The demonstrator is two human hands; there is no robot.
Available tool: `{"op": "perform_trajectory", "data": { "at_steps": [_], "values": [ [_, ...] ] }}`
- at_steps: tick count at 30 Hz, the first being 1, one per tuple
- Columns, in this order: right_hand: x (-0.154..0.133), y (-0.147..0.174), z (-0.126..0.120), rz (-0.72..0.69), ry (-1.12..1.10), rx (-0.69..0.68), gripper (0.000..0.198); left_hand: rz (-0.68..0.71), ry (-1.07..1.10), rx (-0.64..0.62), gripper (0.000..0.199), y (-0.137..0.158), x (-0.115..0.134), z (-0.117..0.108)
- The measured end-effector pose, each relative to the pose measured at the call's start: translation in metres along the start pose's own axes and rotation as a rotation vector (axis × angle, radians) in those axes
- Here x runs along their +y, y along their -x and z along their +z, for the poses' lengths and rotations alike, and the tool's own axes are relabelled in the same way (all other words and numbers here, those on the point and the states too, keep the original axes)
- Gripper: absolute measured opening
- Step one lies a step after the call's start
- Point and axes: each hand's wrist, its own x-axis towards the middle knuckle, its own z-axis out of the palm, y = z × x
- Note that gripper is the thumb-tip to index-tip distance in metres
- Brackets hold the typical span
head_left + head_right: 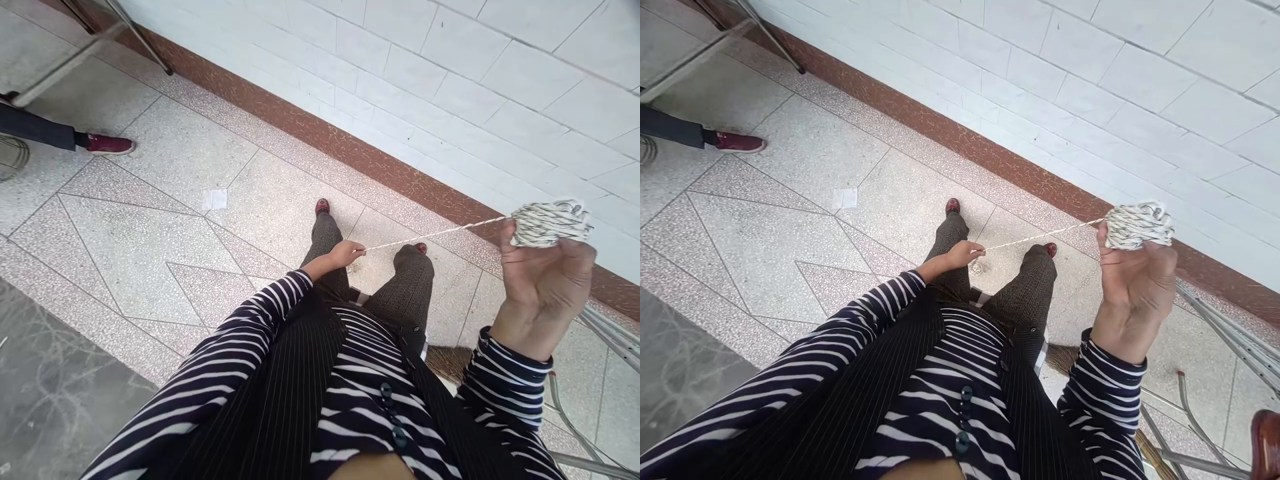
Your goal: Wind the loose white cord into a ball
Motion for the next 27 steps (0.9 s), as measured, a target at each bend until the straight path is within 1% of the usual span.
{"op": "perform_trajectory", "data": {
  "at_steps": [3, 5, 7, 9, 11, 13, 15, 16, 18, 20, 21, 22, 24, 26, 27],
  "values": [
    [0.008, 0.007, 0.003, -0.016, 0.067, -0.005, 0.03, -0.021, -0.06, 0.039, 0.026, -0.011, 0.002, -0.008],
    [0.016, 0.012, 0.003, 0.029, 0.093, 0.013, 0.03, -0.025, -0.092, 0.027, 0.026, -0.017, 0.004, -0.01],
    [0.018, 0.017, 0.002, 0.074, 0.081, 0.013, 0.032, -0.012, -0.097, -0.004, 0.026, -0.02, 0.005, -0.009],
    [0.01, 0.021, 0.0, 0.069, 0.06, -0.006, 0.032, -0.008, -0.081, -0.023, 0.026, -0.02, 0.003, -0.006],
    [-0.002, 0.024, 0.001, 0.028, 0.069, -0.03, 0.029, -0.03, -0.062, -0.023, 0.028, -0.02, 0.001, -0.002],
    [-0.01, 0.025, 0.003, -0.008, 0.124, -0.048, 0.028, -0.066, -0.054, -0.004, 0.031, -0.02, 0.0, -0.001],
    [-0.008, 0.024, 0.006, -0.024, 0.205, -0.069, 0.033, -0.058, -0.053, 0.03, 0.035, -0.022, 0.005, -0.001],
    [-0.002, 0.024, 0.008, -0.027, 0.249, -0.074, 0.036, -0.026, -0.04, 0.044, 0.039, -0.023, 0.01, -0.001],
    [0.018, 0.024, 0.011, -0.011, 0.344, -0.084, 0.041, 0.094, 0.038, 0.059, 0.051, -0.025, 0.028, 0.0],
    [0.043, 0.025, 0.011, 0.037, 0.444, -0.105, 0.045, 0.245, 0.176, 0.051, 0.061, -0.025, 0.052, 0.003],
    [0.054, 0.026, 0.011, 0.052, 0.484, -0.13, 0.047, 0.306, 0.25, 0.042, 0.061, -0.023, 0.064, 0.007],
    [0.063, 0.027, 0.01, 0.067, 0.521, -0.161, 0.048, 0.347, 0.314, 0.026, 0.056, -0.021, 0.076, 0.011],
    [0.075, 0.029, 0.007, 0.074, 0.576, -0.208, 0.048, 0.364, 0.406, -0.025, 0.04, -0.015, 0.093, 0.02],
    [0.077, 0.029, 0.004, 0.056, 0.605, -0.217, 0.047, 0.322, 0.439, -0.047, 0.031, -0.007, 0.1, 0.026],
    [0.076, 0.028, 0.002, 0.038, 0.606, -0.209, 0.047, 0.293, 0.435, -0.021, 0.028, -0.003, 0.1, 0.026]
  ]
}}
